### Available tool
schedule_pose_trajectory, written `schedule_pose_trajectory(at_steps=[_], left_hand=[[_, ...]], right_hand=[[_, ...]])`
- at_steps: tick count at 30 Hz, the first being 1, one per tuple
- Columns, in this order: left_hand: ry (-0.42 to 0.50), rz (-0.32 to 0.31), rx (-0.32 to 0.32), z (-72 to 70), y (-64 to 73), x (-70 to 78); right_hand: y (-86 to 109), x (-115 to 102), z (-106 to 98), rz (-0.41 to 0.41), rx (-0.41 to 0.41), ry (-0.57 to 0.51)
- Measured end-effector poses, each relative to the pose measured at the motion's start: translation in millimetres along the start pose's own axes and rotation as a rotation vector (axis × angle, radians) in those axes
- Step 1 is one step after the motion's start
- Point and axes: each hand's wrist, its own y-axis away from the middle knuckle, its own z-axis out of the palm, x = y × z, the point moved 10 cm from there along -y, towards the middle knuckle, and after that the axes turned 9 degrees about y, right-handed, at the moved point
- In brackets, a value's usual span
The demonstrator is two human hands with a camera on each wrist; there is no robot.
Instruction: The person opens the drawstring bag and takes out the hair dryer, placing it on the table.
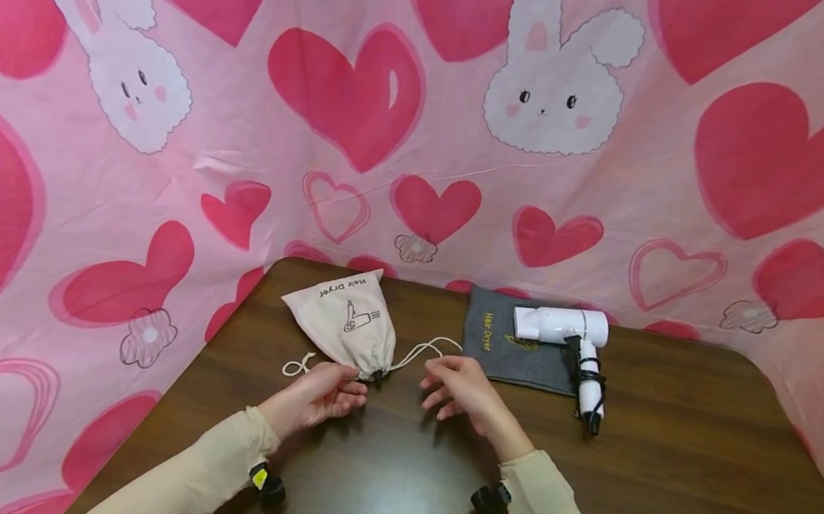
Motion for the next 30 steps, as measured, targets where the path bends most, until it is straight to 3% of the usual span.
schedule_pose_trajectory(at_steps=[9,18,30], left_hand=[[-0.034,-0.007,-0.001,2.3,5.5,-5.1],[-0.047,-0.009,-0.058,6.6,10.3,-9.5],[-0.067,0.011,-0.037,5.5,16.3,-13.2]], right_hand=[[2.4,1,6,0.006,-0.008,0.005],[1.3,2,16,0.003,-0.06,0.051],[-2.9,0,29,-0.012,-0.098,0.072]])
